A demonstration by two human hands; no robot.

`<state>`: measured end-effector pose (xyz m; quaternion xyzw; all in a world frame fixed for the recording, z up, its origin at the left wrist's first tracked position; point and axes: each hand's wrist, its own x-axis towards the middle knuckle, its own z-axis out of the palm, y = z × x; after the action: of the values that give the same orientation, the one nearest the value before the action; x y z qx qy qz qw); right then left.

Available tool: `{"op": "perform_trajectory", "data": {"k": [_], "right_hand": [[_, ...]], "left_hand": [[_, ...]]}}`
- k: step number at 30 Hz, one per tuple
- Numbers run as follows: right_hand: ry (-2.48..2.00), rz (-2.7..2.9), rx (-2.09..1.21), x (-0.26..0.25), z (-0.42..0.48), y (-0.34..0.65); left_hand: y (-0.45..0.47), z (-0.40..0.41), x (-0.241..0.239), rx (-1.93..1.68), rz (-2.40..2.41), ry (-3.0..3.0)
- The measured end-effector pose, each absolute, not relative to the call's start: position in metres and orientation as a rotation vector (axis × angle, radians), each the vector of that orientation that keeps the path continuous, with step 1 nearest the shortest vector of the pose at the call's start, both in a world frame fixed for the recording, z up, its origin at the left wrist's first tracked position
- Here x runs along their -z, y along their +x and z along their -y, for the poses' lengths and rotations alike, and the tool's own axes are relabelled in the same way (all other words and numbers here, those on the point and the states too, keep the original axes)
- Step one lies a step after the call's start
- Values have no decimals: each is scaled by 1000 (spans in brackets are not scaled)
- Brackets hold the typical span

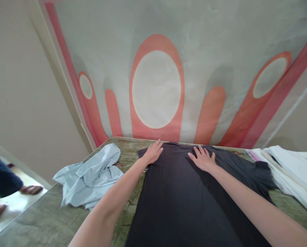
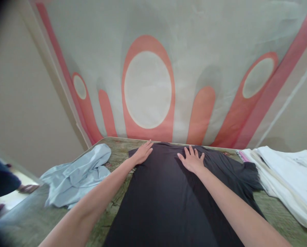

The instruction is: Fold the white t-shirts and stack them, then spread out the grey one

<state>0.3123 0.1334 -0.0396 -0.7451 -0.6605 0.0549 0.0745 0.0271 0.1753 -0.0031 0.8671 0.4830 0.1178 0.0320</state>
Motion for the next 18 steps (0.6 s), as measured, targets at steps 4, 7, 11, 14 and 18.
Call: {"op": "perform_trajectory", "data": {"k": [4,7,11,14,18], "right_hand": [[-2169,2065,-84,46,-98,329],[-2154,2133,-112,52,-70,338],[-2140,2172,-92,53,-45,355],[-2139,2183,-79,51,-32,369],[-2077,2231,-77,53,-14,377]], "left_hand": [[1,-138,-1,-407,-1372,2775],[-17,-115,4,-164,-1307,2792],[-43,-108,8,-8,-1640,2733],[-55,-106,4,-28,-1838,2714],[-54,-86,-7,-236,-1933,2735]]}}
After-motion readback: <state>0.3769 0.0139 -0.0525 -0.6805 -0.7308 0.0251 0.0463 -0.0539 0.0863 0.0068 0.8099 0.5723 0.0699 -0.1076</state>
